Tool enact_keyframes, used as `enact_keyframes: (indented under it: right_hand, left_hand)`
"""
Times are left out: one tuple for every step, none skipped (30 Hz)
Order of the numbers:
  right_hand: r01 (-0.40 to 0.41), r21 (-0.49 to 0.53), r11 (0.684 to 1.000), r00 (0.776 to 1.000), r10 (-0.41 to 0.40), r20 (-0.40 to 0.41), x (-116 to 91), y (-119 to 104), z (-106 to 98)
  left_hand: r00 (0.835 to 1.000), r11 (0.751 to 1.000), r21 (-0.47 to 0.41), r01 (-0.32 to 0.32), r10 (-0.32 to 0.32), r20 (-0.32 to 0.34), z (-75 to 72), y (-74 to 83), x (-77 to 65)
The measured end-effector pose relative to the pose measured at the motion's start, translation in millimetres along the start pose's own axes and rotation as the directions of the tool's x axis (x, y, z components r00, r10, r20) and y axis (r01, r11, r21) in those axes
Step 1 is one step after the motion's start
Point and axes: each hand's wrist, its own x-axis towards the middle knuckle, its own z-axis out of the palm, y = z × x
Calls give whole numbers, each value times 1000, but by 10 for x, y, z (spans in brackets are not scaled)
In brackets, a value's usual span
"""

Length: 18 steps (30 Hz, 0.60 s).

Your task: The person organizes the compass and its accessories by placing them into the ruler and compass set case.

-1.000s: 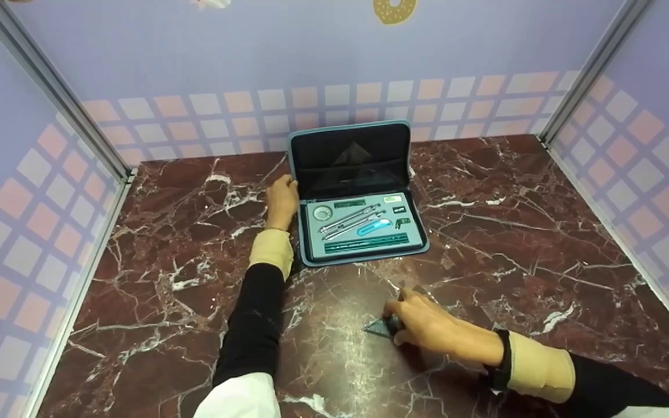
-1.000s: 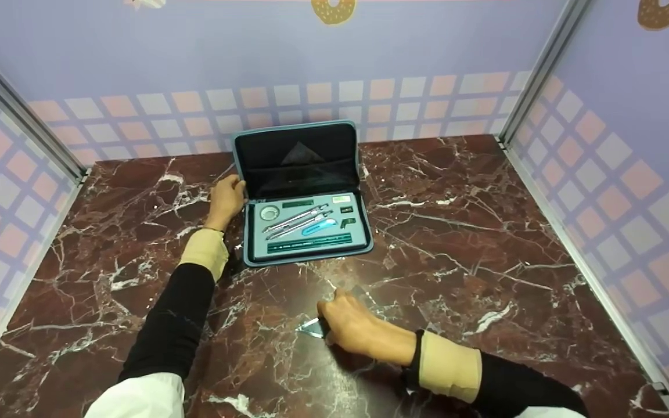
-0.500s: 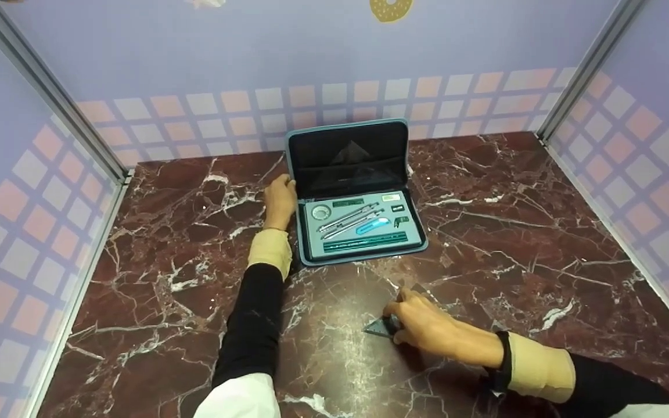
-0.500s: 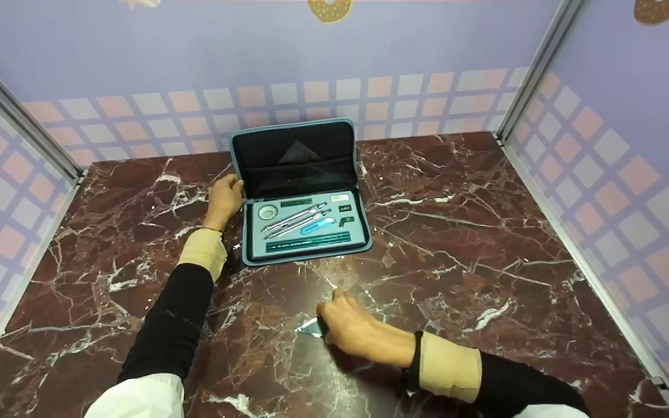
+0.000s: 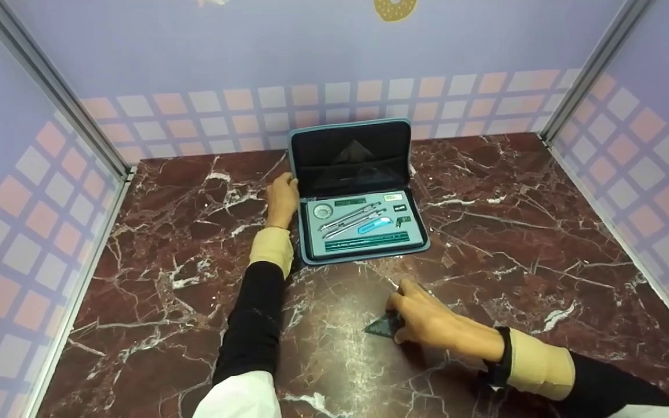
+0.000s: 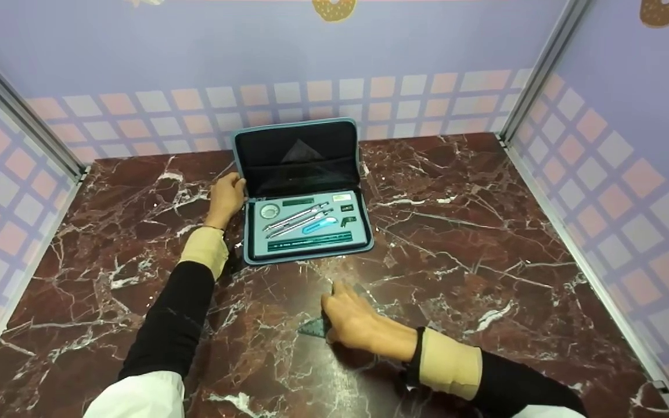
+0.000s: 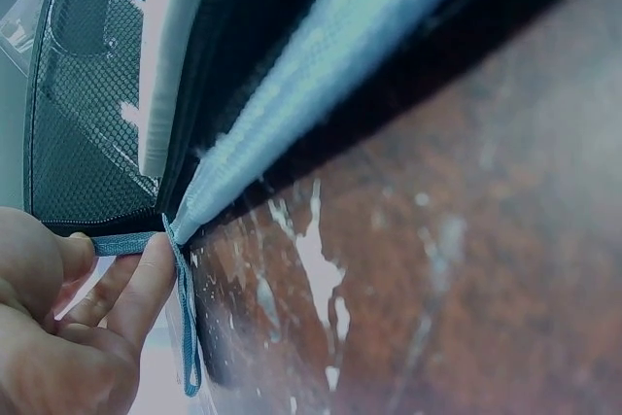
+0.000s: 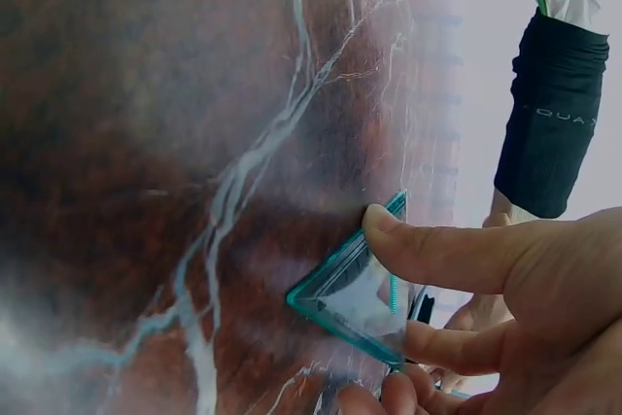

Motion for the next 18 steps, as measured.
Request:
enact_keyframes:
  right_hand:
    - [-1,-4,1000,1000,1,-7,-6,2,4]
    - [0,-5,1000,1000,0,-14,-11,5,9]
    - [0,-7,1000,1000,0,-22,-17,11,8]
    - [3,-7,1000,1000,-3,-27,-15,13,11]
    - [0,-6,1000,1000,0,-26,-14,16,12]
    - [3,-5,1000,1000,-3,-27,-8,21,12]
    - [9,1,1000,1000,-9,-24,-3,27,10]
    - [19,6,1000,999,-19,-25,3,34,2]
    - [33,18,999,999,-32,-24,13,44,-9]
    - [49,43,998,999,-48,-23,26,55,-25]
    - [65,72,995,998,-64,-19,40,67,-46]
    - [80,107,991,997,-79,-15,56,78,-73]
    - [86,151,985,996,-86,-5,70,85,-108]
    - [89,190,978,996,-91,0,86,91,-148]
    - [99,240,966,995,-104,8,108,97,-192]
    - [110,280,954,993,-119,14,133,103,-249]
    - [126,300,945,991,-135,9,162,108,-312]
    - [128,334,934,990,-138,9,185,109,-380]
  left_hand:
    - [1000,1000,-2,-7,7,-2,1,-6,-6]
    - [1000,1000,-5,-13,13,-4,1,-11,-12]
    - [1000,1000,-7,-19,19,-7,4,-7,-14]
    - [1000,1000,-7,-21,21,-11,0,-11,-16]
    - [1000,1000,-8,-22,22,-14,-4,-14,-19]
    - [1000,1000,-8,-18,18,-14,-8,-16,-24]
    - [1000,1000,-10,-14,13,-13,-9,-17,-27]
    - [1000,1000,-11,-9,9,-12,-9,-17,-30]
    - [1000,1000,-10,-6,6,-12,-8,-18,-33]
    - [1000,1000,-9,-4,4,-11,-7,-17,-34]
    - [1000,1000,-10,-3,3,-15,-5,-17,-34]
    - [1000,1000,-11,-1,1,-16,-3,-15,-33]
    - [1000,1000,-14,-1,1,-15,0,-15,-30]
    - [1000,1000,-15,-5,5,-18,4,-16,-26]
    - [1000,1000,-16,-9,8,-21,7,-14,-22]
    - [1000,1000,-16,-11,11,-23,9,-12,-16]
    - [1000,1000,-15,-15,15,-26,9,-8,-10]
    - [1000,1000,-14,-18,18,-24,8,-5,-4]
